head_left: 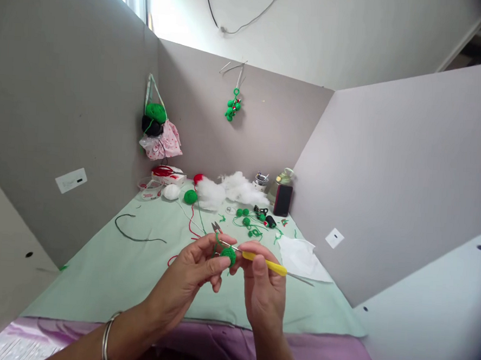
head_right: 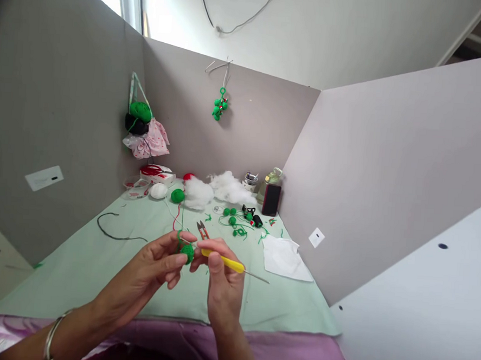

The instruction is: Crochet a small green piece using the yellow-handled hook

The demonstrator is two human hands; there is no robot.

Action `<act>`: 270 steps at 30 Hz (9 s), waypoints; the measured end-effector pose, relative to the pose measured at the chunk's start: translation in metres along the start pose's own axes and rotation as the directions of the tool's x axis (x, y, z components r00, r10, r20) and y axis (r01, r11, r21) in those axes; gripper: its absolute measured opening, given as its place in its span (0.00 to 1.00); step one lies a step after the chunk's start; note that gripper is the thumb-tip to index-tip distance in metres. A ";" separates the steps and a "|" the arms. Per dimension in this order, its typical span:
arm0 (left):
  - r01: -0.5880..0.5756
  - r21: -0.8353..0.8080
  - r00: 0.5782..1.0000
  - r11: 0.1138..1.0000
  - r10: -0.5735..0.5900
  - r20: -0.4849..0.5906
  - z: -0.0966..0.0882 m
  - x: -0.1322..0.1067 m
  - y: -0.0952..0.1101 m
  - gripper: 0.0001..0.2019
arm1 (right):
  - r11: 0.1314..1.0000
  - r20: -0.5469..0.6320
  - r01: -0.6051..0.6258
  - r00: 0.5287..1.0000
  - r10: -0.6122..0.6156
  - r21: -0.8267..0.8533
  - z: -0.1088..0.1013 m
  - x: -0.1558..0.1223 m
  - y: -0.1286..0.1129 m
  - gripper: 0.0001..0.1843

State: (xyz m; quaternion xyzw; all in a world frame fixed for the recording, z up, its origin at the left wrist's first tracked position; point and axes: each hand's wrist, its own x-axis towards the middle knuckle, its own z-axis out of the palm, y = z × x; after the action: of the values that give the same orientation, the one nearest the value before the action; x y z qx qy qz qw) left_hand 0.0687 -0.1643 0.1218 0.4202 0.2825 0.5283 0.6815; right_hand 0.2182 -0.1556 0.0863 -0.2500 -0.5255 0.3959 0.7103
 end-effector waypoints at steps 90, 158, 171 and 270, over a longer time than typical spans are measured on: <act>0.047 -0.101 0.987 0.994 -0.062 -0.147 -0.032 0.002 -0.039 0.08 | 0.888 0.057 0.140 0.990 -0.128 -0.437 -0.008 -0.024 0.008 0.14; 0.113 -0.196 0.986 0.974 -0.135 -0.098 -0.035 0.005 -0.041 0.11 | 0.974 -0.087 -0.228 0.970 0.227 -0.008 -0.009 -0.015 0.024 0.12; -0.034 0.107 0.992 0.994 0.047 -0.121 -0.044 0.001 -0.050 0.09 | 0.872 0.101 0.102 0.993 -0.061 -0.478 -0.016 -0.028 0.017 0.14; 0.177 -0.270 0.975 0.946 -0.206 -0.085 -0.049 0.012 -0.046 0.17 | 0.919 0.006 0.057 0.998 -0.059 -0.391 -0.010 -0.023 0.031 0.11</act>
State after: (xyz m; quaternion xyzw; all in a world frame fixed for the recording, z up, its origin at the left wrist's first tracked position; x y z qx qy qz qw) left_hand 0.0530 -0.1437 0.0587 0.2671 0.2878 0.5148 0.7621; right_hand 0.2149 -0.1569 0.0468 -0.3721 -0.5990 0.2612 0.6592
